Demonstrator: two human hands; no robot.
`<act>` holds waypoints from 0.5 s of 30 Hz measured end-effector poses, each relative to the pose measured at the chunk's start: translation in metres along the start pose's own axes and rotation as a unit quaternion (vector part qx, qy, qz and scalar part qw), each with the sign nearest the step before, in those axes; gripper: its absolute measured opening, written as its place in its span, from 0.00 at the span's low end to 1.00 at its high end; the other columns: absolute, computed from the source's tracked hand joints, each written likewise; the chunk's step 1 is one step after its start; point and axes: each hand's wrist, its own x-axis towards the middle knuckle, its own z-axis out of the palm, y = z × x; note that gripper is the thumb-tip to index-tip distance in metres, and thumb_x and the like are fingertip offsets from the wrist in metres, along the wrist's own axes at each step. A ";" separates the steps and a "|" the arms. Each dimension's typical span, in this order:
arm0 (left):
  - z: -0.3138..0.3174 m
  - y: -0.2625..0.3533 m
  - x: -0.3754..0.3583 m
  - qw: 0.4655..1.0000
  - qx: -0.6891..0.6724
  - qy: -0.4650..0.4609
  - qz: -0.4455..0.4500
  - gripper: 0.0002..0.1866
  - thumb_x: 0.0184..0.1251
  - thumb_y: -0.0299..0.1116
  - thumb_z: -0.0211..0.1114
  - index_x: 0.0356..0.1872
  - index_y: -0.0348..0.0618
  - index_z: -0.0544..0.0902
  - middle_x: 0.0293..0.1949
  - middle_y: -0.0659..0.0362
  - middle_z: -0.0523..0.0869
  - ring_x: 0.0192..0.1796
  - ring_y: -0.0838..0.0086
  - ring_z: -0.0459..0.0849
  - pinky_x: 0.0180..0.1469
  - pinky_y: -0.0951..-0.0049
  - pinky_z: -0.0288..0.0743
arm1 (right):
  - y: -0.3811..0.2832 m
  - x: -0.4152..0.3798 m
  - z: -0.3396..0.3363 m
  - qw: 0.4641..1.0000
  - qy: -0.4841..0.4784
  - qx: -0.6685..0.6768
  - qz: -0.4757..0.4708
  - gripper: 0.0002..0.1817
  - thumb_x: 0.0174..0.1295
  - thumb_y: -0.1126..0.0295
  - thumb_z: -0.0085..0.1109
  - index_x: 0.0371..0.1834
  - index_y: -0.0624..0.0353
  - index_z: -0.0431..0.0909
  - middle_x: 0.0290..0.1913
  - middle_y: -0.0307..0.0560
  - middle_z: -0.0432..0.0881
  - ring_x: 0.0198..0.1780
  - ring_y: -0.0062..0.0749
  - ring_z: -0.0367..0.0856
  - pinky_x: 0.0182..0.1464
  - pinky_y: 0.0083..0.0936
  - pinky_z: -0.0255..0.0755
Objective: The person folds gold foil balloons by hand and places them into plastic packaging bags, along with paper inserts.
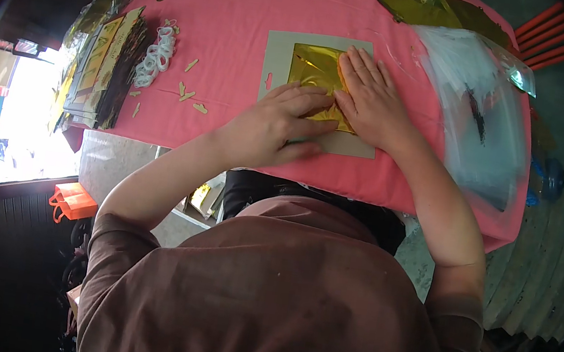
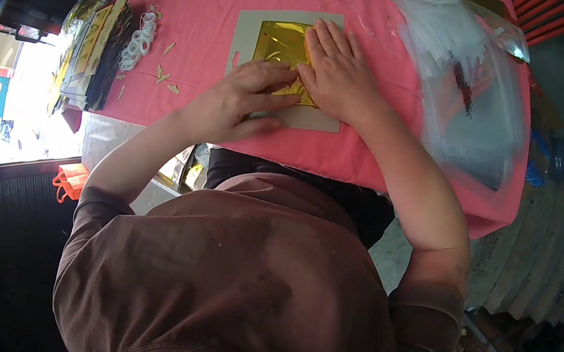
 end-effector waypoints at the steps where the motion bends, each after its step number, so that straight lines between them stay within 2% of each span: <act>1: -0.001 0.002 -0.003 1.000 -0.001 -0.001 0.000 0.21 0.52 0.31 0.67 0.51 0.44 0.80 0.59 0.50 0.71 0.60 0.58 0.70 0.62 0.58 0.63 | 0.000 -0.001 0.000 1.000 -0.001 0.001 0.001 0.32 0.67 0.53 0.40 0.67 0.66 0.55 0.70 0.57 0.54 0.73 0.43 0.48 0.72 0.42 0.41; 3: -0.006 0.008 -0.008 0.997 0.045 -0.054 -0.016 0.22 0.57 0.35 0.64 0.54 0.44 0.78 0.62 0.50 0.68 0.63 0.56 0.67 0.66 0.55 0.58 | -0.002 0.000 0.000 1.000 0.005 -0.017 -0.003 0.34 0.66 0.51 0.41 0.67 0.67 0.55 0.70 0.58 0.55 0.73 0.44 0.48 0.72 0.42 0.42; 7: -0.014 0.005 -0.011 0.997 0.043 -0.063 -0.018 0.21 0.60 0.38 0.61 0.55 0.43 0.76 0.63 0.49 0.68 0.64 0.55 0.66 0.66 0.55 0.57 | -0.006 0.000 -0.010 0.999 -0.032 -0.031 0.009 0.36 0.67 0.50 0.40 0.70 0.65 0.51 0.72 0.56 0.51 0.74 0.42 0.45 0.72 0.40 0.39; 9: -0.020 -0.008 -0.012 0.993 -0.045 -0.109 -0.029 0.23 0.61 0.38 0.60 0.57 0.42 0.74 0.64 0.48 0.66 0.66 0.53 0.63 0.67 0.57 0.56 | -0.005 0.000 -0.010 0.998 -0.048 -0.030 0.014 0.37 0.66 0.47 0.39 0.70 0.64 0.50 0.72 0.56 0.50 0.74 0.42 0.44 0.72 0.40 0.38; 10: -0.022 -0.013 -0.012 0.993 -0.041 -0.107 -0.028 0.23 0.61 0.38 0.60 0.57 0.42 0.74 0.64 0.48 0.66 0.66 0.53 0.63 0.67 0.57 0.56 | -0.005 0.000 -0.009 0.998 -0.044 -0.031 0.012 0.37 0.66 0.47 0.39 0.70 0.64 0.50 0.72 0.56 0.50 0.74 0.42 0.44 0.72 0.40 0.38; 12: -0.023 -0.021 -0.012 0.984 -0.092 -0.022 -0.150 0.26 0.62 0.39 0.60 0.61 0.41 0.70 0.65 0.44 0.63 0.69 0.52 0.59 0.68 0.58 0.55 | -0.005 0.000 -0.008 0.999 -0.043 -0.029 0.013 0.38 0.66 0.46 0.39 0.70 0.64 0.50 0.72 0.56 0.50 0.74 0.42 0.44 0.72 0.39 0.38; 13: -0.018 -0.025 -0.014 0.985 -0.090 -0.021 -0.148 0.26 0.62 0.39 0.60 0.61 0.41 0.70 0.65 0.44 0.63 0.69 0.52 0.59 0.68 0.58 0.55 | -0.005 0.000 -0.008 0.999 -0.040 -0.030 0.013 0.38 0.66 0.46 0.39 0.70 0.64 0.50 0.72 0.56 0.50 0.74 0.42 0.44 0.72 0.39 0.38; 15: -0.008 -0.029 -0.015 0.987 0.076 0.011 -0.141 0.30 0.64 0.42 0.59 0.65 0.42 0.65 0.67 0.41 0.59 0.70 0.50 0.56 0.69 0.59 0.53 | -0.005 0.000 -0.008 0.999 -0.046 -0.018 0.014 0.38 0.66 0.45 0.39 0.70 0.64 0.50 0.72 0.56 0.49 0.74 0.42 0.43 0.72 0.39 0.37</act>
